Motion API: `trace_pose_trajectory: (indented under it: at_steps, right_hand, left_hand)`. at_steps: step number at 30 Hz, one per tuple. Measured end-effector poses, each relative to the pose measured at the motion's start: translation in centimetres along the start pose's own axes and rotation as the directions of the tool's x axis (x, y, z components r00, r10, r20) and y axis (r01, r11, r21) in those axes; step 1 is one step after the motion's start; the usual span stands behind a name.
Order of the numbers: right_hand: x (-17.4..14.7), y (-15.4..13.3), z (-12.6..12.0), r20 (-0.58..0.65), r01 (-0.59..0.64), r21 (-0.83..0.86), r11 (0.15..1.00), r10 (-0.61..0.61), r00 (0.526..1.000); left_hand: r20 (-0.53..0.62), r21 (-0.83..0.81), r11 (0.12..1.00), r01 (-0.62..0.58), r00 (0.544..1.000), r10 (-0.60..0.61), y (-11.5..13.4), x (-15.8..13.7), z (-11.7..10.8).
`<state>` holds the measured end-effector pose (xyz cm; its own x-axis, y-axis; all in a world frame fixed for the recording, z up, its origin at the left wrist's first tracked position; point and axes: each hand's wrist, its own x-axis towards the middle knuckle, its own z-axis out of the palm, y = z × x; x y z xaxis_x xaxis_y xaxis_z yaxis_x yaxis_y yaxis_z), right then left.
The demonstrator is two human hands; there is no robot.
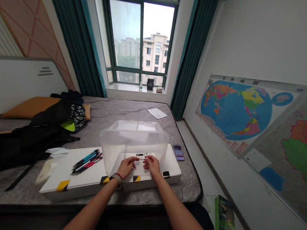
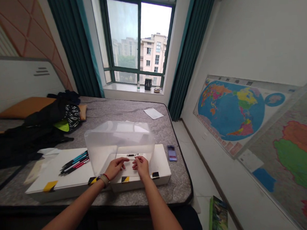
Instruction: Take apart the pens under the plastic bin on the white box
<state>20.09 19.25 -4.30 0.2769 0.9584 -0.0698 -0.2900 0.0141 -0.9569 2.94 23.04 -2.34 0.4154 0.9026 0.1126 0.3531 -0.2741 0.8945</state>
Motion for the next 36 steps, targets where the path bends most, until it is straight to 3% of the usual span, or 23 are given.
trace_pose_trajectory:
  at_steps: [4,8,16,21,26,30,33,36]
  right_hand:
    - [-0.1,-0.2,-0.2,0.045,0.006,0.035,0.999,-0.007,0.999]
    - [-0.1,-0.1,-0.2,0.029,0.013,0.039,0.999,-0.015,0.999]
    - [0.0,0.1,-0.4,0.013,0.003,0.064,0.998,-0.004,1.000]
    - [0.0,0.3,-0.5,0.043,0.019,0.040,0.999,-0.021,0.999]
    - [-0.3,-0.1,-0.5,0.076,0.021,0.031,0.999,-0.023,0.997]
    - [-0.5,-0.3,-0.4,0.083,0.020,0.013,1.000,-0.021,0.996]
    - [-0.6,-0.5,-0.4,0.091,0.024,-0.005,1.000,-0.023,0.996]
    - [-0.6,-0.5,-0.4,0.090,0.030,-0.024,0.999,-0.028,0.996]
  left_hand:
    - [0.040,0.326,0.924,-0.201,0.979,0.199,1.3,0.6,0.9]
    - [0.183,0.446,0.830,-0.334,0.942,0.281,3.0,2.3,1.4]
    - [0.200,0.608,0.720,-0.334,0.942,0.269,3.5,5.5,1.8]
    - [0.118,0.611,0.722,-0.325,0.939,0.323,4.1,3.1,1.1]
    - [0.056,0.491,0.798,-0.349,0.927,0.371,5.6,-5.2,-1.6]
    - [-0.036,0.445,0.850,-0.281,0.943,0.331,5.7,-11.7,-5.5]
    - [-0.181,0.468,0.865,-0.181,0.938,0.294,4.3,-13.4,-9.5]
    - [-0.327,0.561,0.827,0.023,0.924,0.196,2.1,-12.1,-13.8]
